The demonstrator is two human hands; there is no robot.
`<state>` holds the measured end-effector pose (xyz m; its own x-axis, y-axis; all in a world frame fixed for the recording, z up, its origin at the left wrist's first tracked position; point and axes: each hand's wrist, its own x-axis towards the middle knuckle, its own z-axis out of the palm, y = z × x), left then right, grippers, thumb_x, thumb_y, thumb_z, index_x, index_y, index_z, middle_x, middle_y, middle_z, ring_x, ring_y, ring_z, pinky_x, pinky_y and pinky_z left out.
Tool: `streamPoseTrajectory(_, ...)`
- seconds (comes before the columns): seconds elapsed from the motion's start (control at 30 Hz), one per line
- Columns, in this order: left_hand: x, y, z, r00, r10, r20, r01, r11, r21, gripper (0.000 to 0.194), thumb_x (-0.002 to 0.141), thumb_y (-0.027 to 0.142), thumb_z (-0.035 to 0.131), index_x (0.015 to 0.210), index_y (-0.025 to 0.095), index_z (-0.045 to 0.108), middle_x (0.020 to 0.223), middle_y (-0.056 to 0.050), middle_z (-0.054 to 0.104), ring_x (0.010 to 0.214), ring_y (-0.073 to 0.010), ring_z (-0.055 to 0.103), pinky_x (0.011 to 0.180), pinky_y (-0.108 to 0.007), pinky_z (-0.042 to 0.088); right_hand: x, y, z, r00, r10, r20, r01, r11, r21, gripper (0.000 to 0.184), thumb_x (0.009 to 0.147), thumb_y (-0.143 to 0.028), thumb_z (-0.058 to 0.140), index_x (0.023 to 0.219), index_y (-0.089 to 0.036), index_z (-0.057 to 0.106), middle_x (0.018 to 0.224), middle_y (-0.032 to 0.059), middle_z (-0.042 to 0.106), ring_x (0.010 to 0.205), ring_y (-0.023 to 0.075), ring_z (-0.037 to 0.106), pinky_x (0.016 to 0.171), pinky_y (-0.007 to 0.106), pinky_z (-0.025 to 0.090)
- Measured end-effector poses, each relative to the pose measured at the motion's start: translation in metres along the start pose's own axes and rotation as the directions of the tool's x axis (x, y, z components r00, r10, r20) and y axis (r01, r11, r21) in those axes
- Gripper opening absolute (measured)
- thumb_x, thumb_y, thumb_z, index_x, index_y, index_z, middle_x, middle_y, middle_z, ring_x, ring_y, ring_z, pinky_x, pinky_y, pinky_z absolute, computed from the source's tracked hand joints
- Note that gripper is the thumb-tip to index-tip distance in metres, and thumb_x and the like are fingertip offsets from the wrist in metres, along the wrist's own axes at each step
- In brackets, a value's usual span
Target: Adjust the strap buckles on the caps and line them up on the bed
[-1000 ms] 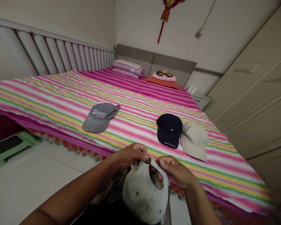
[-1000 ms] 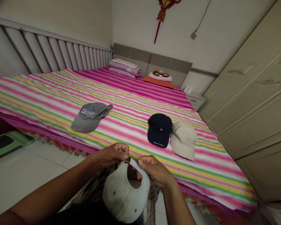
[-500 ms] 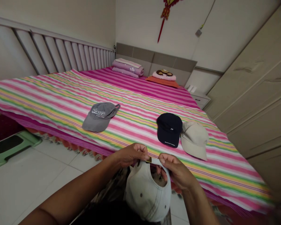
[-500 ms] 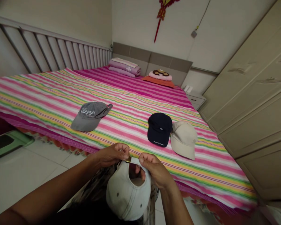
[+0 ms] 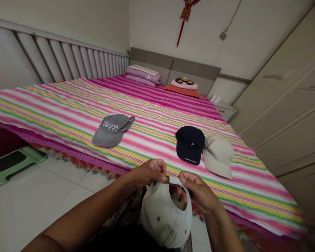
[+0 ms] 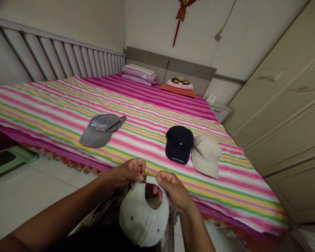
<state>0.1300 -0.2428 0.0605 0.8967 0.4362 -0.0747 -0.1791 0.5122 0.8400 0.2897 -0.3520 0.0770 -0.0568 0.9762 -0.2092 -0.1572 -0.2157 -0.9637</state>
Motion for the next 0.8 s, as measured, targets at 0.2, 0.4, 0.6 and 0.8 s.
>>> streamPoseTrajectory(0.2,0.0,0.001,0.0,1.0,0.016,0.021,-0.016,1.0,0.013,0.029,0.051,0.016,0.075,0.067,0.012,0.051,0.055,0.002,0.054,0.048,-0.0045,0.045,0.048,-0.016,0.029,0.001,-0.001,0.002,1.0,-0.009,-0.008,0.009,1.0,0.019,0.029,0.077,-0.038,0.055,0.062,-0.014,0.052,0.051,-0.0007,0.056,0.036,0.0049,0.039,0.038,0.018,0.025)
streamPoseTrajectory(0.4,-0.001,0.004,-0.003,0.994,-0.094,0.047,0.085,0.982,0.17,0.03,0.065,0.034,0.067,0.084,0.011,0.062,0.064,0.0,0.057,0.055,-0.0064,0.047,0.052,-0.018,0.032,0.0,-0.001,0.001,1.0,0.003,-0.029,-0.003,1.0,0.019,0.03,0.075,-0.041,0.057,0.061,-0.015,0.052,0.051,-0.0007,0.056,0.035,0.0047,0.037,0.037,0.018,0.024)
streamPoseTrajectory(0.6,0.001,0.005,-0.012,0.988,-0.152,0.034,0.14,0.964,0.227,0.024,0.056,0.027,0.074,0.071,0.012,0.064,0.06,0.001,0.058,0.05,-0.0059,0.047,0.051,-0.018,0.034,0.001,-0.001,-0.003,0.999,0.036,0.006,-0.035,0.998,-0.046,0.03,0.075,-0.043,0.056,0.066,-0.015,0.054,0.058,0.0006,0.059,0.04,0.0057,0.041,0.041,0.019,0.029)
streamPoseTrajectory(0.8,0.0,0.013,-0.013,0.991,-0.122,-0.056,0.128,0.985,0.113,0.028,0.048,0.026,0.077,0.066,0.01,0.063,0.056,-0.001,0.06,0.048,-0.0082,0.051,0.05,-0.02,0.039,0.001,0.008,-0.02,0.998,0.061,0.019,-0.061,0.997,-0.044,0.029,0.072,-0.041,0.061,0.063,-0.015,0.054,0.052,-0.0037,0.051,0.045,0.0069,0.04,0.044,0.019,0.03)
